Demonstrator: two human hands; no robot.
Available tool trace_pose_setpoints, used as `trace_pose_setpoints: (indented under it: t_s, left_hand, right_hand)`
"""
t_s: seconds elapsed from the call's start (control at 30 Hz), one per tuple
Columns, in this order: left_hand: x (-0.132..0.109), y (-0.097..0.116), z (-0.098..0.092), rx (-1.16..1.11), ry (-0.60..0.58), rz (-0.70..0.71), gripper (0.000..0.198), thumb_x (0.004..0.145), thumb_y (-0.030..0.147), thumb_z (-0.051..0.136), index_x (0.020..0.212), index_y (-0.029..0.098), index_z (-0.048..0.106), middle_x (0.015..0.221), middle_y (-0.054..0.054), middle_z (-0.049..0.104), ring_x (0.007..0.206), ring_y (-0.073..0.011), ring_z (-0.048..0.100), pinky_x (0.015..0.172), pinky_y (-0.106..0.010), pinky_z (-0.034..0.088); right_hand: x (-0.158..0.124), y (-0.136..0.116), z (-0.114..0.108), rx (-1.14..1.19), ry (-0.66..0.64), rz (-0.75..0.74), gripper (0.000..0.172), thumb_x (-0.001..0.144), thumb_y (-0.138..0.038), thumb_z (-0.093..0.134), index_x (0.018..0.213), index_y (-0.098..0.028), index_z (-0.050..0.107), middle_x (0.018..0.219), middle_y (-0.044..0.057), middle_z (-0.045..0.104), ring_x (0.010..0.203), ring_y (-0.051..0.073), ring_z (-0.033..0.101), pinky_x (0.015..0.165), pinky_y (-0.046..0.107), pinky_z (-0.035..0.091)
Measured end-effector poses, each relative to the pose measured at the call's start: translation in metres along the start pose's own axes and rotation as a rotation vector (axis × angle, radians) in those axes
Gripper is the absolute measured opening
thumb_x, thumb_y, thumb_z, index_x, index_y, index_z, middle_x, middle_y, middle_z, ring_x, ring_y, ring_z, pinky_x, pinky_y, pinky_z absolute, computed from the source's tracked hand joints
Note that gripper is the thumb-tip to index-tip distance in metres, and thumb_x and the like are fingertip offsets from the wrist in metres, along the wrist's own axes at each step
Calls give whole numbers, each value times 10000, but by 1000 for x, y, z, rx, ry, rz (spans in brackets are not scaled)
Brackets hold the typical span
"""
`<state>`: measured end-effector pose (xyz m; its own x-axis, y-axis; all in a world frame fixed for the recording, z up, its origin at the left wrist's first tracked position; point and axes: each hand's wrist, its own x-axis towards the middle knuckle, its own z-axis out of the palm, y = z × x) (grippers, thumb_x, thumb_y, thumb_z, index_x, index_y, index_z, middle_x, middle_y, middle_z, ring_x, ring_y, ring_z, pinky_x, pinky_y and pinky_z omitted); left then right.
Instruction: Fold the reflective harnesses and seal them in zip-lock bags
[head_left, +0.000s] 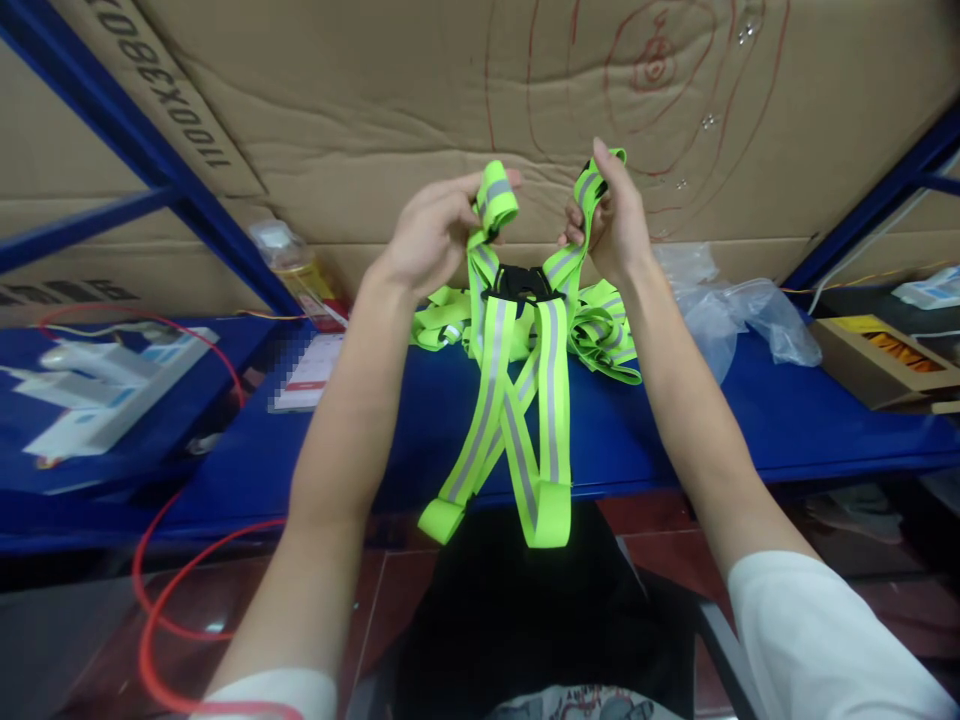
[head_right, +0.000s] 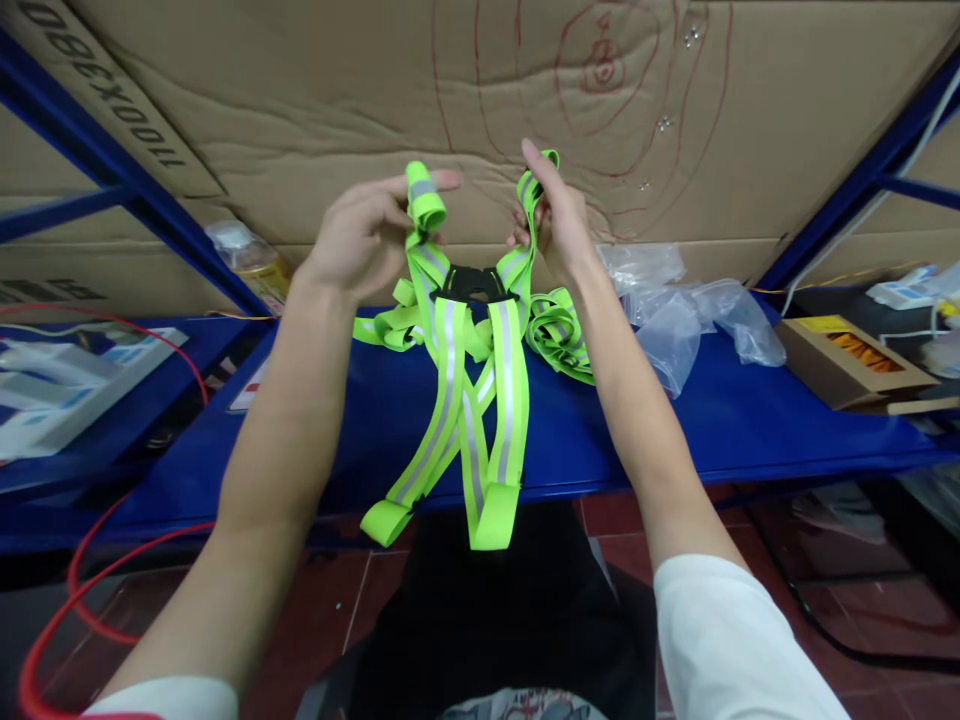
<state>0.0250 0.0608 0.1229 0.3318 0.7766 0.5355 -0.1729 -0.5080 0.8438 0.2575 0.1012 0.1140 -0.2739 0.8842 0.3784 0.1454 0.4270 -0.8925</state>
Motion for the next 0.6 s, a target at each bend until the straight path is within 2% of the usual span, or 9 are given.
trace_pose_setpoints:
  t_s: [0.1, 0.2, 0.27, 0.4, 0.5, 0.6]
  left_hand:
    - [-6, 5, 2, 69, -103, 42, 310, 739, 410, 835, 1014, 270, 813, 967, -31, 749, 903, -220, 657, 902, -383, 564]
    - [-11, 5, -1, 179, -160, 66, 348, 833, 564, 838, 1040, 285, 820, 978, -9, 743, 1053, -254, 721, 977, -414, 557]
    - [-12, 2, -3, 191, -152, 64, 398, 842, 643, 829, 970, 267, 801, 944, -12, 730, 1054, -260, 736, 957, -419, 567]
    - [-10, -5, 1, 126, -76, 4, 539, 750, 753, 863, 972, 278, 739, 818, -35, 690, 947, -272, 739, 904, -436, 597]
    - [-9, -6, 7, 102, -68, -21, 583, 750, 796, 828, 1052, 308, 722, 661, 4, 613, 741, -242, 709, 869, -454, 613]
    - [-10, -7, 8, 106, -111, 17, 610, 744, 808, 823, 1061, 293, 744, 596, 29, 578, 546, -181, 599, 687, -414, 603]
  right_hand:
    - [-1, 0, -2, 122, 105, -18, 805, 609, -1099, 549, 691, -312, 402, 620, 40, 489, 733, 274, 557, 689, 457, 545]
    - [-2, -2, 2, 86, 103, -7, 794, 622, -1107, 528, 717, -321, 476, 613, 49, 508, 751, 291, 584, 688, 464, 530]
    - [-3, -5, 5, 57, 82, -17, 796, 619, -1111, 532, 777, -332, 566, 606, 54, 534, 767, 300, 598, 686, 464, 512]
    - [-6, -12, 11, 62, 85, -45, 812, 621, -1122, 492, 791, -333, 577, 665, 79, 599, 796, 299, 601, 689, 468, 505]
    - [-7, -12, 17, 36, 97, -32, 847, 606, -1148, 398, 782, -329, 523, 766, 97, 647, 856, 315, 617, 664, 472, 521]
    - [-6, -6, 22, -31, 28, -19, 903, 563, -1173, 311, 821, -341, 550, 819, 96, 669, 886, 325, 629, 612, 461, 509]
